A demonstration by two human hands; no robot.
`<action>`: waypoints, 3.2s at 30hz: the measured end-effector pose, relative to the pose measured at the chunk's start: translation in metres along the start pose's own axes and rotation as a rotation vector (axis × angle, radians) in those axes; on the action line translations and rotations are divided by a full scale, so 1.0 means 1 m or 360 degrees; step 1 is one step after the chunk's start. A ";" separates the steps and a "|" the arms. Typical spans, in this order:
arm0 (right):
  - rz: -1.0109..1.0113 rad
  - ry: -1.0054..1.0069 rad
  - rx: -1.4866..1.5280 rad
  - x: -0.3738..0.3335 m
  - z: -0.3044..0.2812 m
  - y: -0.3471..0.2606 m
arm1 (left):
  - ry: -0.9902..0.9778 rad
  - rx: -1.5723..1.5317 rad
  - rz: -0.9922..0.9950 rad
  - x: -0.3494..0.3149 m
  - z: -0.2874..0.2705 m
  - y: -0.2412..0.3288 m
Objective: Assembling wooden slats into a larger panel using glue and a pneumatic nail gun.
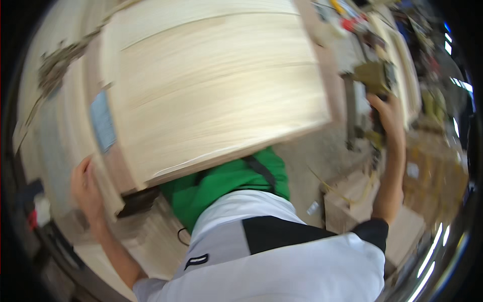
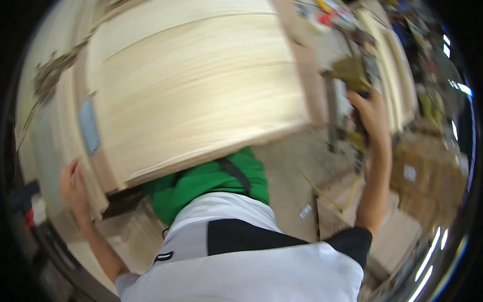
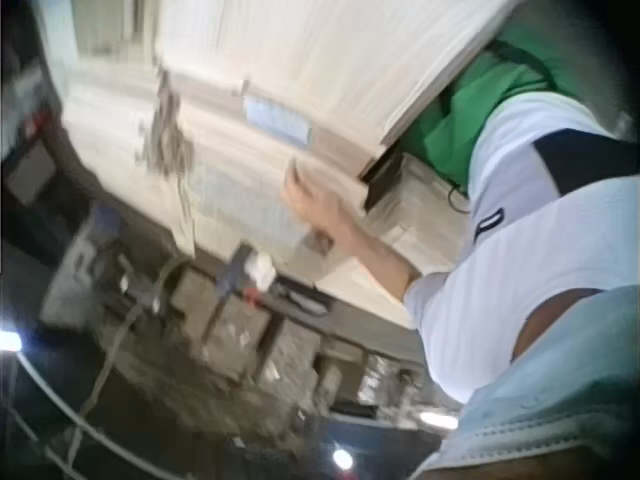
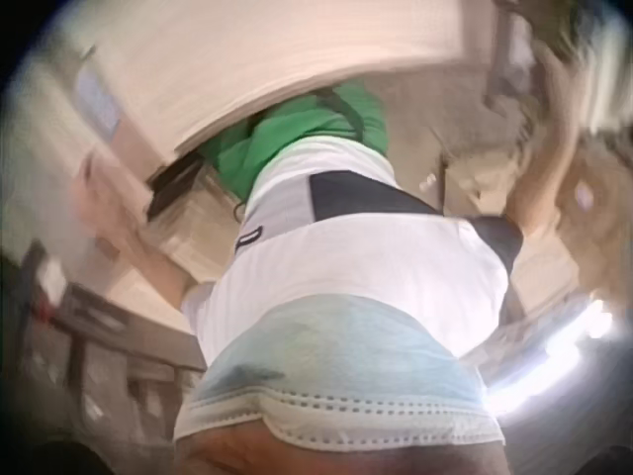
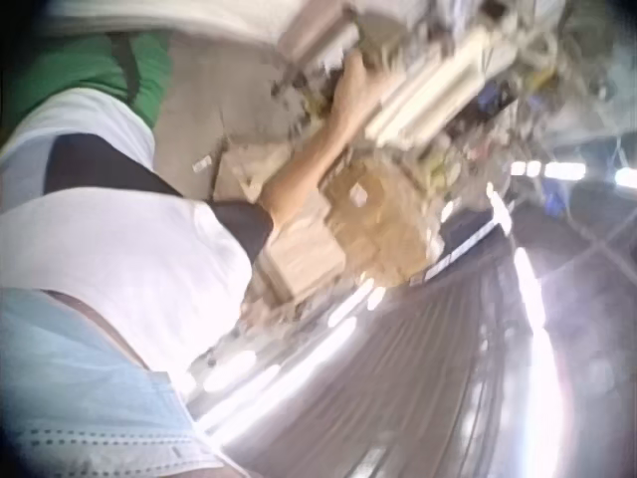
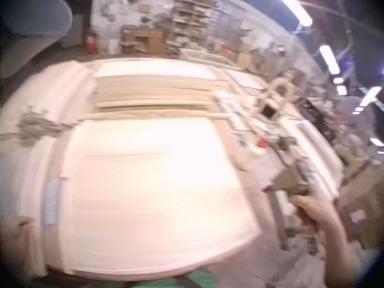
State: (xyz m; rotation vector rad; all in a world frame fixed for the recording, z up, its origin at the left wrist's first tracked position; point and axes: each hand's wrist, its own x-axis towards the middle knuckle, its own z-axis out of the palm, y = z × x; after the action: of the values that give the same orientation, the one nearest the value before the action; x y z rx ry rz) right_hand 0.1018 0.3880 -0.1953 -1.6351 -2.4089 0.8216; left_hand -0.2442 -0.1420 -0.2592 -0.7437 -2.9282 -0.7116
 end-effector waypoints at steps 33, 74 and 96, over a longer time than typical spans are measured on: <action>0.0003 -0.0028 0.0306 0.003 0.009 0.034 | 0.0077 -0.1573 -0.1185 0.044 -0.001 -0.028; 0.0291 -0.0004 0.0365 -0.003 0.003 0.007 | 0.0011 -0.0405 0.1135 0.341 0.244 0.210; 0.0295 0.0017 0.0366 -0.004 -0.001 -0.005 | 0.0078 -0.0260 0.1129 0.340 0.239 0.224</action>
State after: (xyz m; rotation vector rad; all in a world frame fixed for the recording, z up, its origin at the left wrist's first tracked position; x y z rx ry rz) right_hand 0.0996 0.3837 -0.1908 -1.7807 -2.0860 1.0699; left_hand -0.4239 0.2890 -0.3286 -1.6162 -2.3029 -0.8530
